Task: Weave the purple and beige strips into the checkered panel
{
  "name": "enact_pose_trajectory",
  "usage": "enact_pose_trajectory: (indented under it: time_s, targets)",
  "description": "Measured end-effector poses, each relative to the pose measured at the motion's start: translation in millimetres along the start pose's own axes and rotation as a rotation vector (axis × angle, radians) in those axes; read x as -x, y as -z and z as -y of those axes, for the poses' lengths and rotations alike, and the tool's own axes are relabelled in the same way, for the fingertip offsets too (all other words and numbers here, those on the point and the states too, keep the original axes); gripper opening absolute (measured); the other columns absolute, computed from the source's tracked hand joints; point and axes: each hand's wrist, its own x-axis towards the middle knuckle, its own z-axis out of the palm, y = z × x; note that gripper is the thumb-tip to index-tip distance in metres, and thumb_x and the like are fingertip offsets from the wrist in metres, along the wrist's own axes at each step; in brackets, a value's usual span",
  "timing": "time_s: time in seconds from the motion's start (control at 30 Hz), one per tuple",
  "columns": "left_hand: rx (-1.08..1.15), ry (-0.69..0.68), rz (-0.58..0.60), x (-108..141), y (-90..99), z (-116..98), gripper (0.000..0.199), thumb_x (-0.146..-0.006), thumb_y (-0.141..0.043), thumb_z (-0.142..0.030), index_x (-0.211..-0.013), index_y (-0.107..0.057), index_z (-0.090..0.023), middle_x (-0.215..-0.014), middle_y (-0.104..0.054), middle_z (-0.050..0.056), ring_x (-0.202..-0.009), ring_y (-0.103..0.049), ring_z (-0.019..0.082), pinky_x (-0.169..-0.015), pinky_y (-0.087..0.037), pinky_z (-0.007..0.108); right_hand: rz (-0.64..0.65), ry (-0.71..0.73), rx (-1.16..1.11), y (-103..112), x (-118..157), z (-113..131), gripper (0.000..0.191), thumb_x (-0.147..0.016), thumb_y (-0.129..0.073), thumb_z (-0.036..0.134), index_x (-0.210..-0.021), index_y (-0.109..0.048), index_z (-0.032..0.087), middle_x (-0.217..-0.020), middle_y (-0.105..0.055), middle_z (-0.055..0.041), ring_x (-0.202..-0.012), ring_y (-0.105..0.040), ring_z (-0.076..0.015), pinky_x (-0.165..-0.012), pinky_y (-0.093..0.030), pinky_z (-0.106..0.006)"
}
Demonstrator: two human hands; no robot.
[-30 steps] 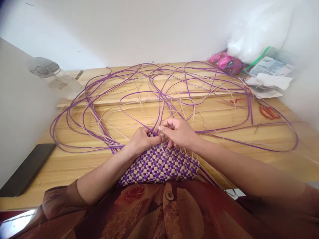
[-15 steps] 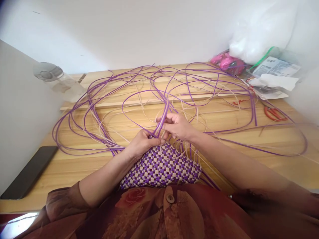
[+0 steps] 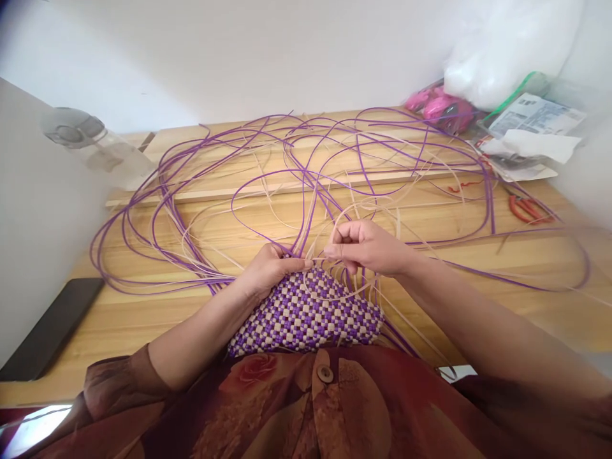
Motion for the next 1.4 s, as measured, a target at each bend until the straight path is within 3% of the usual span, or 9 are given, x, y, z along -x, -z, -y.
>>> enact_pose_trajectory:
  time_s: [0.1, 0.23, 0.37, 0.57, 0.7, 0.87, 1.0, 1.13, 1.4]
  targets:
    - [-0.018, -0.048, 0.037, 0.2, 1.4, -0.3, 0.024, -0.061, -0.08, -0.031, -0.076, -0.074, -0.013, -0.069, -0.068, 0.002, -0.061, -0.056, 0.013, -0.062, -0.041, 0.026, 0.03, 0.022, 0.042, -4.5, 1.1, 7.3, 0.035, -0.079, -0.069, 0.047, -0.073, -0.057, 0.015, -0.05, -0.055, 0.0024, -0.04, -0.049, -0.007, -0.04, -0.035, -0.018]
    - [0.069, -0.035, 0.027, 1.2, 0.5, 0.5, 0.026, -0.057, -0.084, -0.031, -0.075, -0.074, -0.014, -0.067, -0.068, 0.001, -0.06, -0.056, 0.012, -0.064, -0.041, 0.025, -0.334, 0.033, 0.234, -13.9, -20.0, 0.7, 0.033, -0.081, -0.065, 0.047, -0.071, -0.056, 0.016, -0.051, -0.054, 0.0024, -0.042, -0.049, -0.0089, -0.042, -0.035, -0.02]
    - [0.108, -0.028, 0.041, 0.1, -0.7, 0.8, 0.026, -0.055, -0.085, -0.029, -0.073, -0.074, -0.014, -0.069, -0.069, 0.002, -0.061, -0.056, 0.012, -0.066, -0.042, 0.026, -0.479, 0.249, 0.395, -17.4, -26.2, -11.4, 0.029, -0.078, -0.069, 0.043, -0.078, -0.057, 0.016, -0.066, -0.059, 0.0009, -0.055, -0.05, -0.0091, -0.051, -0.037, -0.021]
    - [0.134, -0.033, 0.053, -1.8, -0.9, -1.0, 0.025, -0.053, -0.085, -0.029, -0.069, -0.074, -0.013, -0.067, -0.067, 0.001, -0.059, -0.054, 0.011, -0.065, -0.041, 0.026, -0.205, 0.716, 0.69, -4.8, -21.2, -17.4, 0.021, -0.091, -0.05, 0.019, -0.101, -0.069, 0.018, -0.086, -0.065, -0.005, -0.077, -0.058, -0.0137, -0.071, -0.045, -0.026]
    - [0.12, -0.027, 0.045, -1.6, -0.8, 0.4, 0.025, -0.054, -0.085, -0.028, -0.071, -0.074, -0.014, -0.068, -0.068, 0.001, -0.06, -0.055, 0.011, -0.066, -0.042, 0.026, -0.147, 0.849, 0.951, 10.7, -19.4, -10.5, 0.023, -0.093, -0.048, 0.016, -0.1, -0.071, 0.018, -0.098, -0.064, -0.0087, -0.09, -0.058, -0.0166, -0.08, -0.046, -0.03]
    - [0.13, -0.041, 0.07, -0.2, -1.4, -0.7, 0.026, -0.055, -0.084, -0.031, -0.073, -0.075, -0.014, -0.071, -0.07, 0.002, -0.063, -0.058, 0.014, -0.067, -0.044, 0.028, -0.061, 0.731, 1.35, 3.9, 0.7, 33.3, 0.019, -0.09, -0.052, 0.019, -0.078, -0.067, 0.017, -0.086, -0.066, -0.0094, -0.094, -0.054, -0.0248, -0.085, -0.037, -0.039]
    - [0.157, -0.124, 0.096, 0.7, -2.6, -3.5, 0.025, -0.055, -0.085, -0.028, -0.072, -0.074, -0.014, -0.071, -0.068, 0.0, -0.067, -0.058, 0.013, -0.073, -0.045, 0.027, 0.131, 0.472, 1.016, -10.4, -3.7, 50.0, 0.025, -0.092, -0.049, 0.026, -0.073, -0.064, 0.017, -0.068, -0.062, -0.0022, -0.064, -0.05, -0.014, -0.063, -0.032, -0.028]
    - [0.17, -0.072, 0.051, 1.4, -2.7, -3.1, 0.026, -0.052, -0.087, -0.026, -0.069, -0.071, -0.014, -0.065, -0.065, -0.001, -0.061, -0.055, 0.01, -0.067, -0.043, 0.025, -0.124, 0.288, 0.884, -3.9, -26.9, 29.1, 0.029, -0.089, -0.055, 0.037, -0.071, -0.063, 0.017, -0.057, -0.055, 0.0018, -0.053, -0.043, -0.0101, -0.056, -0.025, -0.025]
    - [0.249, 0.056, 0.035, -2.7, -2.0, 2.2, 0.03, -0.049, -0.089, -0.027, -0.07, -0.072, -0.014, -0.065, -0.068, 0.0, -0.059, -0.058, 0.011, -0.066, -0.044, 0.026, -0.178, 0.298, 1.218, 9.3, 5.6, 18.2, 0.024, -0.093, -0.045, 0.034, -0.079, -0.057, 0.018, -0.065, -0.059, -0.0033, -0.057, -0.046, -0.0145, -0.056, -0.02, -0.028]
